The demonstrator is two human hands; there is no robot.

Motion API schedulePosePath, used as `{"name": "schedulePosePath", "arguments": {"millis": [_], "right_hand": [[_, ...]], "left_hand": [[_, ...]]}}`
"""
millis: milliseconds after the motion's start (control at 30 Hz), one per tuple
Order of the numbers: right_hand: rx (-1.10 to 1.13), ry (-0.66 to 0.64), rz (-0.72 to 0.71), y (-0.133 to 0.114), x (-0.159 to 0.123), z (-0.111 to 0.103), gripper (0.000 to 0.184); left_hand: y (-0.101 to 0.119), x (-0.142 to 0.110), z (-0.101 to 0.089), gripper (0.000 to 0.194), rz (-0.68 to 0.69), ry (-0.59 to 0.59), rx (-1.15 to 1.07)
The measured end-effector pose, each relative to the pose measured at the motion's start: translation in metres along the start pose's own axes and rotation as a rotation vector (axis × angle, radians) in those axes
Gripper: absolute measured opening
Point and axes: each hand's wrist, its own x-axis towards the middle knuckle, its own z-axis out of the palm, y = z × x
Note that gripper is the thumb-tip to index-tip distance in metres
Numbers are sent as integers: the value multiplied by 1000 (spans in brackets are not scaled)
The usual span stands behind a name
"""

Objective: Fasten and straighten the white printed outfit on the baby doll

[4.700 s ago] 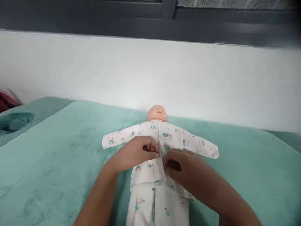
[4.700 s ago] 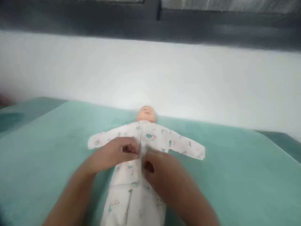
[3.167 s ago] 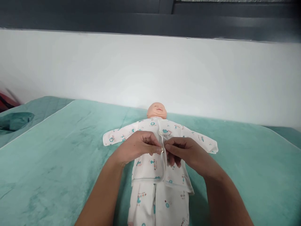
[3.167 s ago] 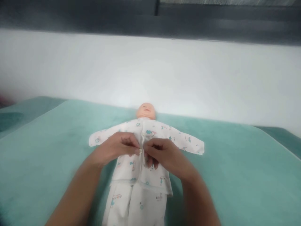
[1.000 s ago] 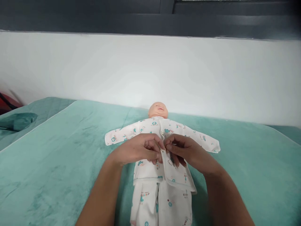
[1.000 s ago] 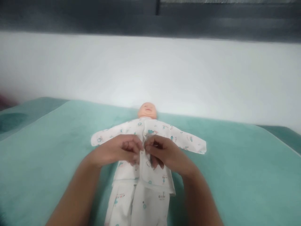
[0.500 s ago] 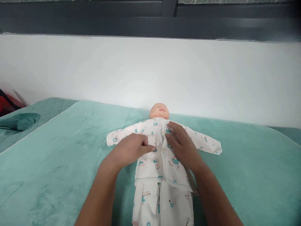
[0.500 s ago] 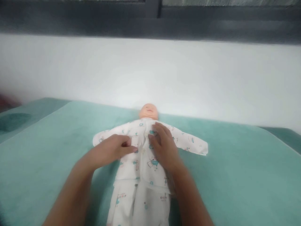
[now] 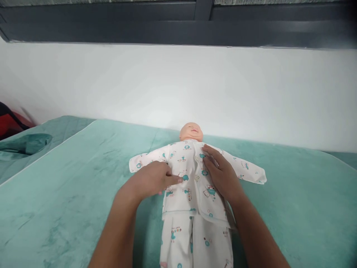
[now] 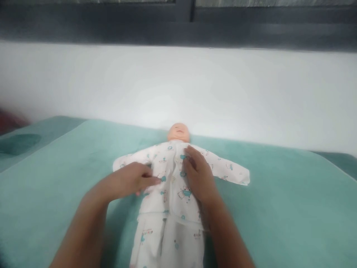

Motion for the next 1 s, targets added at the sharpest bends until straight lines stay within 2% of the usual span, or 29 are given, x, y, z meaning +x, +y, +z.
{"name": "schedulePosePath", "arguments": {"millis": [67,233,367,533,600,733,833,900,1000], "right_hand": [[2,1,-35,-2,-2,2,40],[2,-92,-171,-6,-5,4,39],[52,-103,-127,-5,-4,2,37],[67,-106,-110,-5,-3,-1,37],[30,-128,-105,-8,-4,-2,41],[-110,-235,-97,-18,-9,-8,64],[-170,-285,-80,-22,-12,-7,68],[-174,-264,-93,-22,-12,-3,64],[-167,-153,-128,-19,-12,6,57]], "left_hand": [[0,1,-1,47,39,-38,-50],[0,2,-4,44,122,-82,-115],[-2,-3,-8,45,155,-61,-128],[-2,-8,-12,47,122,-82,-140],[-1,-8,-13,45,101,-100,-120],[0,-10,-13,38,67,-166,-86],[0,-11,-13,34,69,-174,-84],[0,-11,-13,33,71,-152,-77],[0,-12,-12,34,62,-109,-60]]}}
